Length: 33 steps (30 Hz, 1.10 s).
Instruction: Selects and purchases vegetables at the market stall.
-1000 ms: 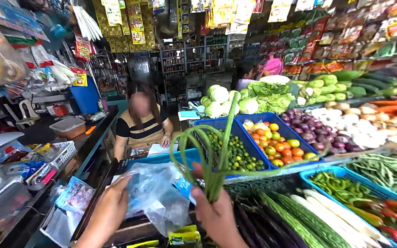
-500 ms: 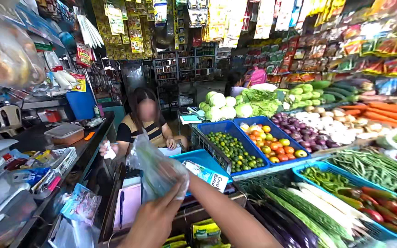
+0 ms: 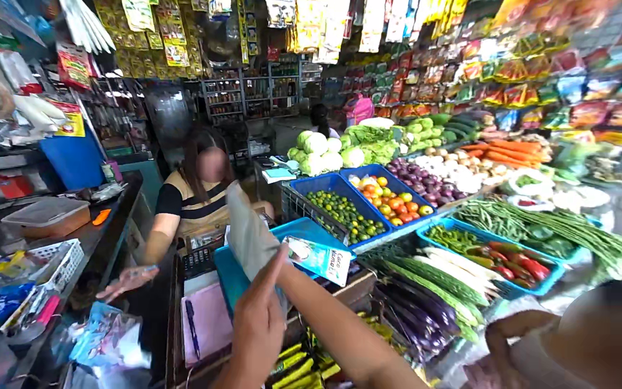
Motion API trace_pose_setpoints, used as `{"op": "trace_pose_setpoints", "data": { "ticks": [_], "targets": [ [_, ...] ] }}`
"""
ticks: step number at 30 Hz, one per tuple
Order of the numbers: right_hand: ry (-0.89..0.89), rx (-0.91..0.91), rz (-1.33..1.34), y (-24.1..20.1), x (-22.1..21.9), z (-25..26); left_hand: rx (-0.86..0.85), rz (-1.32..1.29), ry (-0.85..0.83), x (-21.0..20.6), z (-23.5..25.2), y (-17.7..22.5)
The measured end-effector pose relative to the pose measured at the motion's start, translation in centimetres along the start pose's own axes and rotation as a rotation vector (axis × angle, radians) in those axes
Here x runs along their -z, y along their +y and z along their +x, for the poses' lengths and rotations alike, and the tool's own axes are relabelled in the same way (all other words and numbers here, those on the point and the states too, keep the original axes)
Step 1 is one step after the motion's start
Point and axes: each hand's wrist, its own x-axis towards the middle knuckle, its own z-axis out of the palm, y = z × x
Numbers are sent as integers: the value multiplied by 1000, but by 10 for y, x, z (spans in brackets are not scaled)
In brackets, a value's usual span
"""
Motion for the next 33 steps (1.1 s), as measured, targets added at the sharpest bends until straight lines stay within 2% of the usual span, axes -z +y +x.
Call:
{"op": "trace_pose_setpoints", "data": {
  "ticks": [2, 3, 5, 7, 9, 10, 12, 14, 17, 21, 23, 25, 27, 29, 31, 33],
  "targets": [
    [-197, 84, -447, 28, -5, 10, 169, 117, -69, -2, 4, -18],
    [-306, 99, -550, 33, -4, 12, 243, 164, -104, -1, 2, -32],
    [-459, 180, -590, 30, 13, 8, 371, 218, -126, 4, -5, -58],
    [-493, 337, -366, 34, 44, -4, 424, 238, -58, 10, -11, -77],
    [-415, 392, -69, 51, 83, -16, 511, 208, -50, 20, -9, -80],
    [-328, 363, -35, 66, 97, -17, 546, 176, -46, 23, -8, -79],
    [-226, 245, -244, 101, 115, -5, 546, 91, -5, 25, -3, -78],
    [-178, 141, -494, 132, 108, 7, 518, 69, 32, 27, 5, -77],
    [-6, 122, -594, 146, 100, 6, 594, 47, 60, 27, 18, -71],
    [203, 332, -303, 153, 121, -3, 685, 26, 100, 20, 23, -65],
    [314, 496, -77, 145, 130, -21, 694, -2, 133, 15, 26, -61],
    [352, 644, 45, 131, 132, -47, 714, -60, 163, 8, 29, -56],
    [285, 800, 65, 116, 128, -68, 720, -104, 176, 3, 36, -53],
    [224, 883, -15, 106, 116, -76, 718, -146, 199, 2, 47, -51],
    [244, 883, -148, 104, 97, -72, 723, -172, 201, 7, 57, -46],
    [273, 855, -247, 104, 81, -63, 685, -92, 116, 12, 60, -41]
  ]
}}
